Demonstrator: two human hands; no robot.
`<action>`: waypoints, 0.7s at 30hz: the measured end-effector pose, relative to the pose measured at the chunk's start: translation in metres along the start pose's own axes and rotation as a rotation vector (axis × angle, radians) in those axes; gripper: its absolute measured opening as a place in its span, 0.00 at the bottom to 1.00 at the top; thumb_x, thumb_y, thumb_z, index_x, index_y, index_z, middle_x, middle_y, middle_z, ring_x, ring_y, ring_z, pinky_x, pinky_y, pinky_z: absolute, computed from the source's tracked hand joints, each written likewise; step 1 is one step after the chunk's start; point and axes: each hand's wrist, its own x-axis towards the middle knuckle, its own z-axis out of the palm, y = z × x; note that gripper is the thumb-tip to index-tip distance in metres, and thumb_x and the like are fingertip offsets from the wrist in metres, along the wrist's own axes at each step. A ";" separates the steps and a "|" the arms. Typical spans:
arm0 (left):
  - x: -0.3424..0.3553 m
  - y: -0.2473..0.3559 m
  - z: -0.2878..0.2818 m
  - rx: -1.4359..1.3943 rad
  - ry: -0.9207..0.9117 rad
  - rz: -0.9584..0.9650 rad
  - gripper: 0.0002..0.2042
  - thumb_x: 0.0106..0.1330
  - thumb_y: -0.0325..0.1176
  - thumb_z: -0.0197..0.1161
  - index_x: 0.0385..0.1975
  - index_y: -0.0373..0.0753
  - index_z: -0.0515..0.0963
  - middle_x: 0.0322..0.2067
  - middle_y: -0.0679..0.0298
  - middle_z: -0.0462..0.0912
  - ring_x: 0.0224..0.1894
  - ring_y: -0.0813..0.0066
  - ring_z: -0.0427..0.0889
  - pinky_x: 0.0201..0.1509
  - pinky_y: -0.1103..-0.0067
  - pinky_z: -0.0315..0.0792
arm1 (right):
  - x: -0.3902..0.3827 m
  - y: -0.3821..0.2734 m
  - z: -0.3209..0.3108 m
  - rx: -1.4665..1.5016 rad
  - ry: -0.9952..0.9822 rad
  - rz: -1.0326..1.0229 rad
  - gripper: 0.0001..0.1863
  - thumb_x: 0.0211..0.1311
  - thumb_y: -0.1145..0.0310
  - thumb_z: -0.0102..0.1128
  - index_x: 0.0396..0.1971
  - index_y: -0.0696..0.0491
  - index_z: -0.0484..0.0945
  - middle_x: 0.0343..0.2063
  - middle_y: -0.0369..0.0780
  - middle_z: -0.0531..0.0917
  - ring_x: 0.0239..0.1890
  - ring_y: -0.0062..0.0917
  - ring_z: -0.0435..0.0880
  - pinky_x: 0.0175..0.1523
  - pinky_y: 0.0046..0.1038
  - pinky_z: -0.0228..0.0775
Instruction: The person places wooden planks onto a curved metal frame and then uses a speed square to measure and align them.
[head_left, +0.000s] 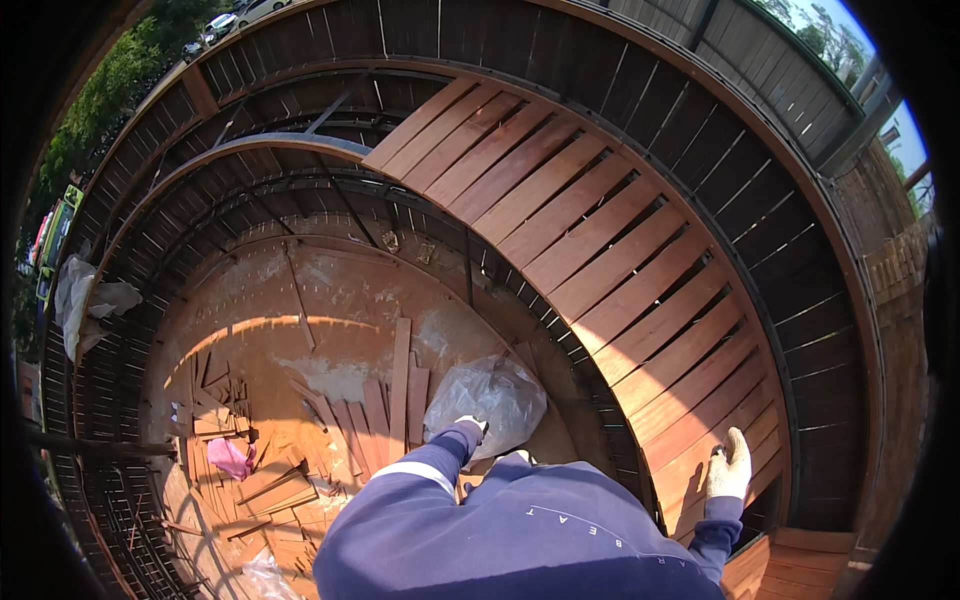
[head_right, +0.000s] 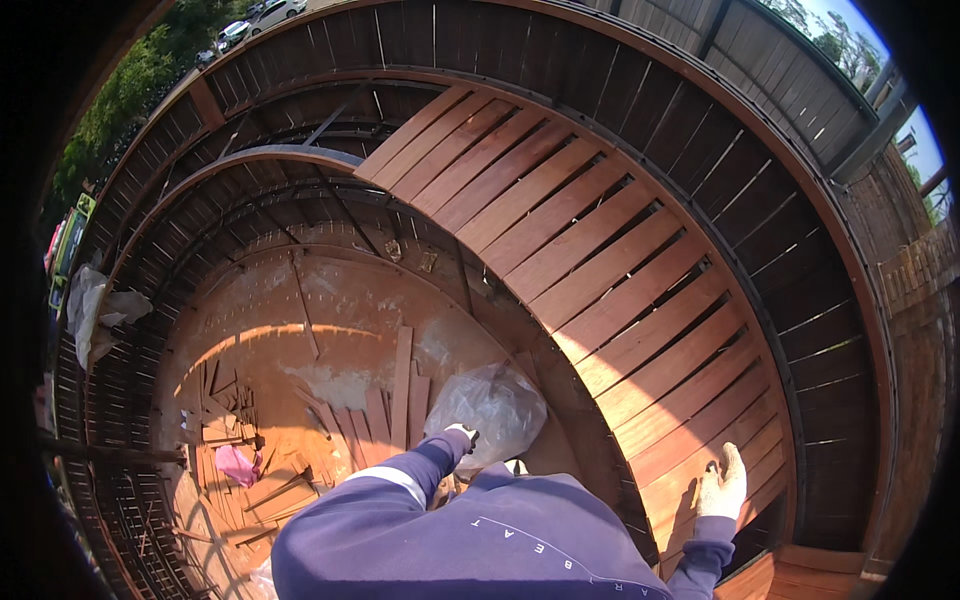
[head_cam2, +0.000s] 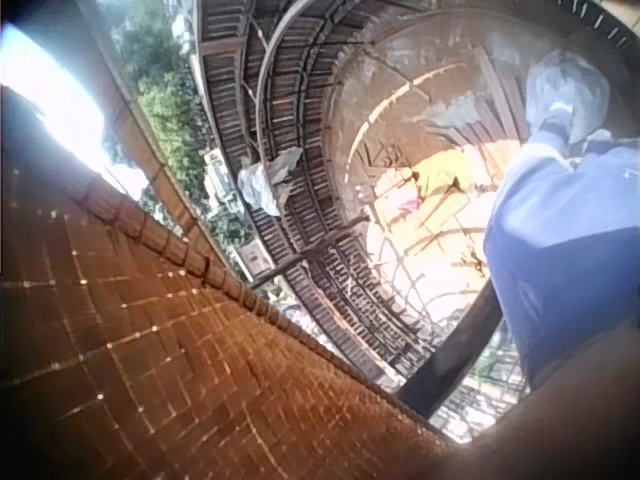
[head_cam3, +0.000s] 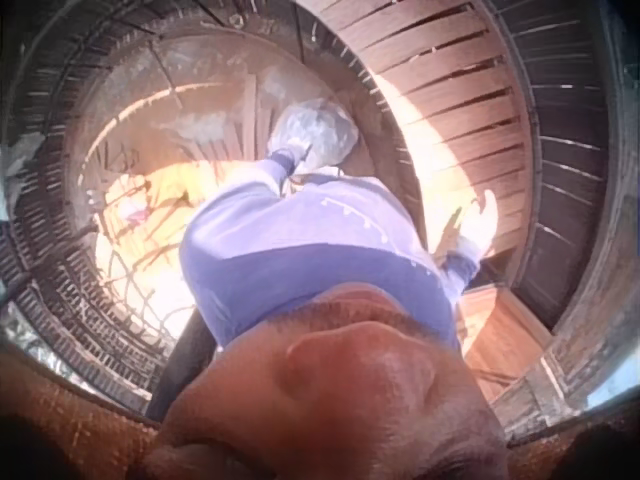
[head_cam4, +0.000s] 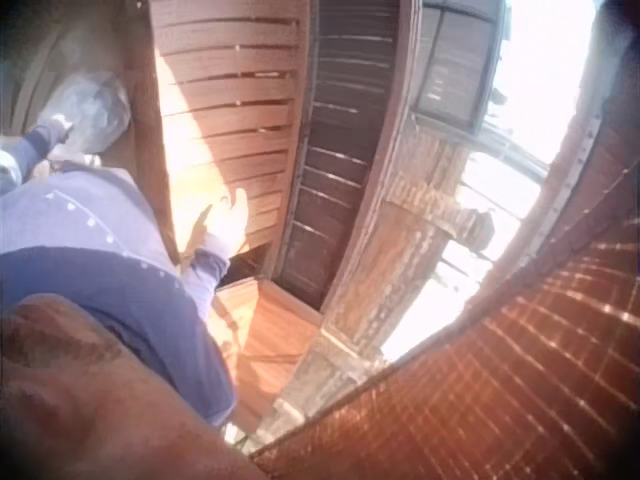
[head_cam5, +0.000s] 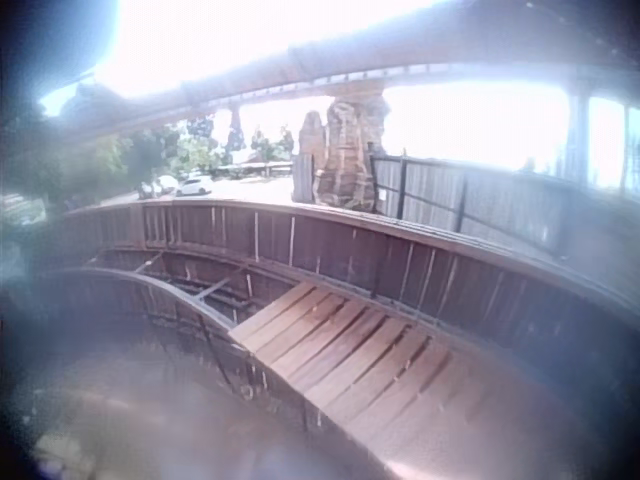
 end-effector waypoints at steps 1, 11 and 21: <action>-0.001 0.006 -0.005 -0.110 -0.014 -0.004 0.14 0.65 0.43 0.53 0.34 0.39 0.78 0.24 0.59 0.83 0.24 0.66 0.82 0.29 0.69 0.73 | -0.011 0.015 -0.007 0.005 0.064 0.023 0.27 0.57 0.85 0.49 0.59 0.61 0.64 0.58 0.45 0.70 0.61 0.31 0.68 0.66 0.29 0.58; -0.021 0.094 -0.015 -0.109 -0.289 0.062 0.13 0.65 0.43 0.55 0.40 0.41 0.76 0.32 0.56 0.84 0.30 0.61 0.85 0.24 0.71 0.72 | -0.170 0.058 -0.107 -0.025 0.612 0.295 0.25 0.52 0.83 0.57 0.54 0.58 0.71 0.46 0.42 0.79 0.48 0.25 0.78 0.55 0.24 0.70; -0.053 0.183 0.080 0.331 -0.330 0.226 0.14 0.65 0.44 0.55 0.41 0.41 0.76 0.34 0.55 0.83 0.31 0.60 0.84 0.26 0.71 0.72 | -0.387 0.168 -0.179 -0.512 0.893 0.791 0.21 0.49 0.69 0.63 0.45 0.59 0.76 0.41 0.49 0.80 0.44 0.41 0.79 0.51 0.33 0.71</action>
